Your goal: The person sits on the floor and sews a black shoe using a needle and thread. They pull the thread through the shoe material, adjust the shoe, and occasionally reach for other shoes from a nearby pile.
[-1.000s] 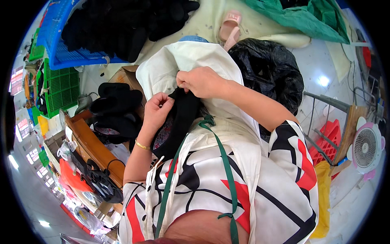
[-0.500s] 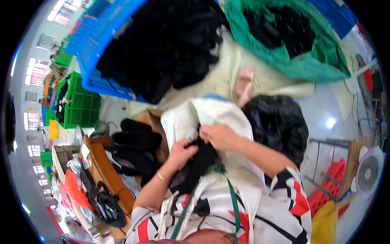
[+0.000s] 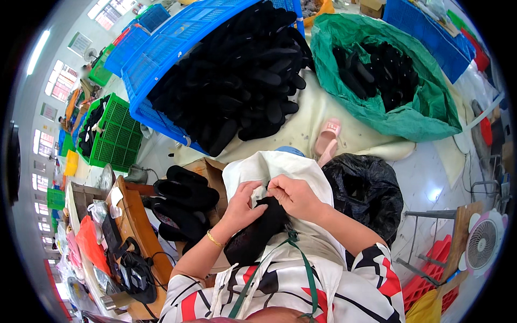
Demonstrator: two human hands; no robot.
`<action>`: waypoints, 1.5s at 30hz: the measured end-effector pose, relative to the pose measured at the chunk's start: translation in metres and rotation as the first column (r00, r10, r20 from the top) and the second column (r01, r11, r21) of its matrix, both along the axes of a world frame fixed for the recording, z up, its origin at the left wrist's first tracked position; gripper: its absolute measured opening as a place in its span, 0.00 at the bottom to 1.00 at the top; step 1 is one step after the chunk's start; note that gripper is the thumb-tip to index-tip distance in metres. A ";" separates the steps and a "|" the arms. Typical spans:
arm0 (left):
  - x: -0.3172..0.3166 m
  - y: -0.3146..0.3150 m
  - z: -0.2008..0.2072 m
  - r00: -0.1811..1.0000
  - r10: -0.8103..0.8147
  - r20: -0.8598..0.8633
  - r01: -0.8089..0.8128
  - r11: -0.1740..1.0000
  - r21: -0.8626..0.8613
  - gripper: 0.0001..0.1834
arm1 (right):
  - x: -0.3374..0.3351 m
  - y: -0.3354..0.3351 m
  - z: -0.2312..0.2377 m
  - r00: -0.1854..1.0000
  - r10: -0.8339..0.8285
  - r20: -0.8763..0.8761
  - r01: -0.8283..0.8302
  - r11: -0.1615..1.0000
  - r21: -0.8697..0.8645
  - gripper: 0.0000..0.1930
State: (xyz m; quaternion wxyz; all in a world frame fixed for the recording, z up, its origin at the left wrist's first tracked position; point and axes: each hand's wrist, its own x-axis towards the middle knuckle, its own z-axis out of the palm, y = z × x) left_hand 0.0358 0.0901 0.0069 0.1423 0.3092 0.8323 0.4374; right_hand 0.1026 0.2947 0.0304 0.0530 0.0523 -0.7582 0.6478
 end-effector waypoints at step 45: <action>0.052 -0.003 0.024 0.894 -0.382 -0.234 0.405 0.913 0.055 0.08 | 0.035 -0.004 -0.039 0.990 0.123 -0.070 -0.034 0.692 0.721 0.12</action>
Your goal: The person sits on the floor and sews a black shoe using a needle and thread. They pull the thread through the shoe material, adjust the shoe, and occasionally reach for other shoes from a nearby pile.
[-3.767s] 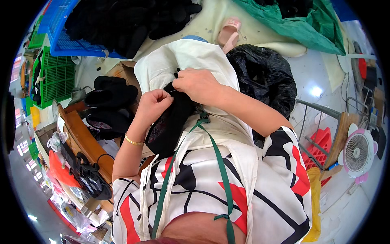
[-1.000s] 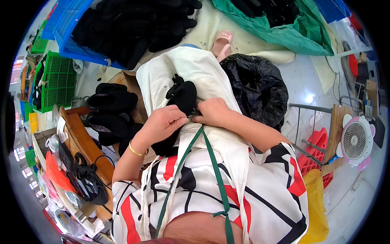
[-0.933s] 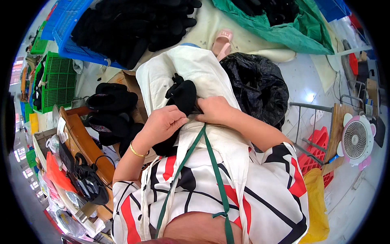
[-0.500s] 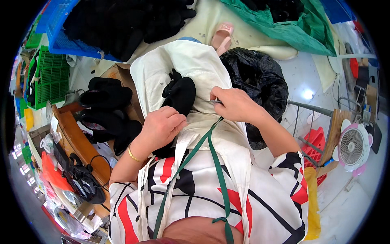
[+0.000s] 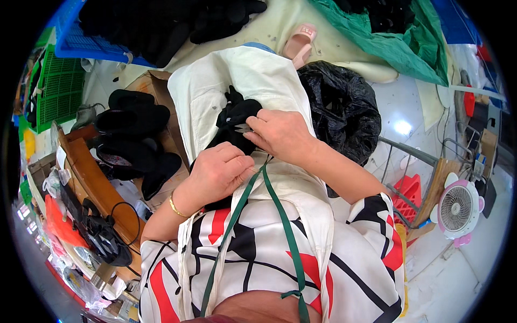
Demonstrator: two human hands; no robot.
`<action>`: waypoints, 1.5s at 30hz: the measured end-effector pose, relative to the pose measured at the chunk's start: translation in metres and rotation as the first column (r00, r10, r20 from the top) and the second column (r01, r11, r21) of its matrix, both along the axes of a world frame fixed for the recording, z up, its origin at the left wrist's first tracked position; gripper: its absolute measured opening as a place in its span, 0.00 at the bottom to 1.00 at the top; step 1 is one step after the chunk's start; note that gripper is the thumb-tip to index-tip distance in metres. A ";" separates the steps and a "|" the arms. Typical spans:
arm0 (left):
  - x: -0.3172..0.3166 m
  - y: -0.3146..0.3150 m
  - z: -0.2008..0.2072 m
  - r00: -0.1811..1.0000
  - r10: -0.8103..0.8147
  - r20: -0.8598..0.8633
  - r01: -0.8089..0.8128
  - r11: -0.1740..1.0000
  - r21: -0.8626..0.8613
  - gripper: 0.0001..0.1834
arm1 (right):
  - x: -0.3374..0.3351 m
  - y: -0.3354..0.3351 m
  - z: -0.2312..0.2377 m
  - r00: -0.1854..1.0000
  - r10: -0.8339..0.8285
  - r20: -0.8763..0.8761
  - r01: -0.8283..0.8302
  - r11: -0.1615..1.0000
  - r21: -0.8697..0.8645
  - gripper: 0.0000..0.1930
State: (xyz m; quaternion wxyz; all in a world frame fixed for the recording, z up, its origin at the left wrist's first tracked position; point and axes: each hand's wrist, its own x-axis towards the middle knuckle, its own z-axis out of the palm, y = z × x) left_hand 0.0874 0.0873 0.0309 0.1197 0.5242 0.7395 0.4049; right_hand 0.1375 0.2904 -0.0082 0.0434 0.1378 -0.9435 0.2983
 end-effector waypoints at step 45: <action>-0.005 -0.009 -0.027 0.525 0.284 0.802 -0.220 0.956 -0.194 0.14 | -0.013 -0.026 0.013 0.953 0.110 0.283 0.170 0.580 -0.797 0.07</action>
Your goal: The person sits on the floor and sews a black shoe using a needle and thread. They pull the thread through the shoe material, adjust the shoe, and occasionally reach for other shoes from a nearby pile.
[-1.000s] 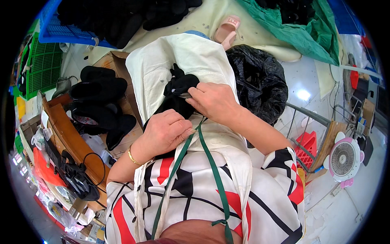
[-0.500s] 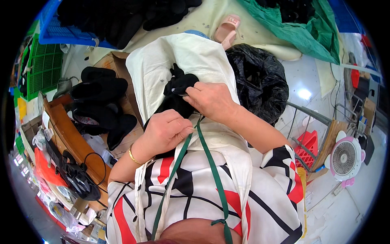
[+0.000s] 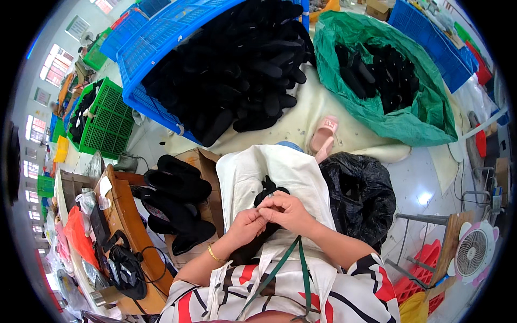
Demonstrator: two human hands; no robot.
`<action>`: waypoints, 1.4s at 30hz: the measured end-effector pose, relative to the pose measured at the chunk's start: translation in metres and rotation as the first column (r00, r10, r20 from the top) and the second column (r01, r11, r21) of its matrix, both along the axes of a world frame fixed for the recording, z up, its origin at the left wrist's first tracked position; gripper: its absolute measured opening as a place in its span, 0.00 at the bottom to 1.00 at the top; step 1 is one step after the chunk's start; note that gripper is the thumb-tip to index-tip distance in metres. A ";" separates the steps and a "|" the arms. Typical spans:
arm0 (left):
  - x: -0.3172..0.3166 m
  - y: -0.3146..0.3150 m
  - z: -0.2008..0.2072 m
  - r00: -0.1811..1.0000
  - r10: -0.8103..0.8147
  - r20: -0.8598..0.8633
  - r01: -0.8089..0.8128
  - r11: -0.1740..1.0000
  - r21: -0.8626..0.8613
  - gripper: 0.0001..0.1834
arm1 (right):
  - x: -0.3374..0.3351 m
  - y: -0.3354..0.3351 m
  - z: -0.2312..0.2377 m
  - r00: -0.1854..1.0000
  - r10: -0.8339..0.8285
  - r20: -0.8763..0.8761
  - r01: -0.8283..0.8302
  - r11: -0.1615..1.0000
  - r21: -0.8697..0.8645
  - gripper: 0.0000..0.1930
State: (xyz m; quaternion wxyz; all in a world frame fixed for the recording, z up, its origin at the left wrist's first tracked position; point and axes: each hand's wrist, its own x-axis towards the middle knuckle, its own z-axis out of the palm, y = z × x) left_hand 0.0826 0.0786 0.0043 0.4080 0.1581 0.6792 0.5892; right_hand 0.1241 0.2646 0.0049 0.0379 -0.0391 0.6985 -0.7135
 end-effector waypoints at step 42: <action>0.034 -0.041 -0.002 0.846 0.394 0.361 -0.506 0.805 0.308 0.05 | 0.037 -0.002 0.014 0.984 -0.148 -0.103 0.175 0.914 0.365 0.20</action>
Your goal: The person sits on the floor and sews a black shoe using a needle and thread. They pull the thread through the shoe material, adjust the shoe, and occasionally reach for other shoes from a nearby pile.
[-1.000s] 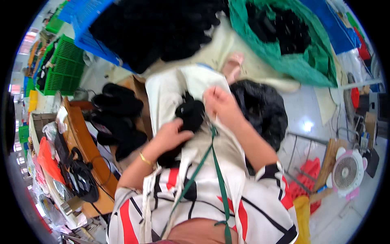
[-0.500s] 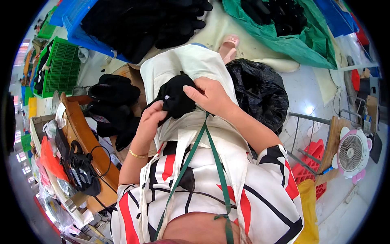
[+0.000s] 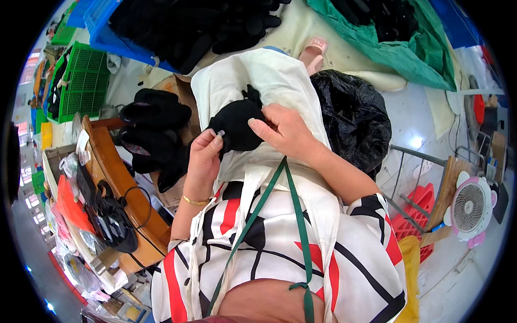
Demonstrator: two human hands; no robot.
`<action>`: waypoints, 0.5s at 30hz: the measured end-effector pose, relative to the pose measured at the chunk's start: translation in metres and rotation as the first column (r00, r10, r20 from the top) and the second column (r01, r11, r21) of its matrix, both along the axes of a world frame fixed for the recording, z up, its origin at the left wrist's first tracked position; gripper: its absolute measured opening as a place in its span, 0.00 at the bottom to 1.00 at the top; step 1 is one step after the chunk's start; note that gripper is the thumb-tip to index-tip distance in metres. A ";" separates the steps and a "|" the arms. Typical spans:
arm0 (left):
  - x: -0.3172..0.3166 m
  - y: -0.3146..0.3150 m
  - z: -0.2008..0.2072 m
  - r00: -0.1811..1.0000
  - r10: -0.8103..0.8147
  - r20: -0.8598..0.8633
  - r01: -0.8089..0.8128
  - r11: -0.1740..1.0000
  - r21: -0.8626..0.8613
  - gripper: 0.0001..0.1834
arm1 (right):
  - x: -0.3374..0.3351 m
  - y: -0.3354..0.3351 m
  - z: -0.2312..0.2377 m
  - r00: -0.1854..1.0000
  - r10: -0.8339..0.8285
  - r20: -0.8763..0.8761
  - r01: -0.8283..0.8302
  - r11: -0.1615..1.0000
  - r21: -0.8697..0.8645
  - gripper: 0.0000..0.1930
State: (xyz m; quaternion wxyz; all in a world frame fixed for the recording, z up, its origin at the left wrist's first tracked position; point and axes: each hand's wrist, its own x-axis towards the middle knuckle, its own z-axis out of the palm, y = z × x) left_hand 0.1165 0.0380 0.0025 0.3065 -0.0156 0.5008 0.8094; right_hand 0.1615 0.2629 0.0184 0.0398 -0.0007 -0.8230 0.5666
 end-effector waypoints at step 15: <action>-0.027 0.035 0.028 0.713 -0.043 -0.700 -0.362 0.833 -0.419 0.06 | -0.047 0.106 0.017 0.825 -0.156 0.544 0.261 0.958 -0.121 0.19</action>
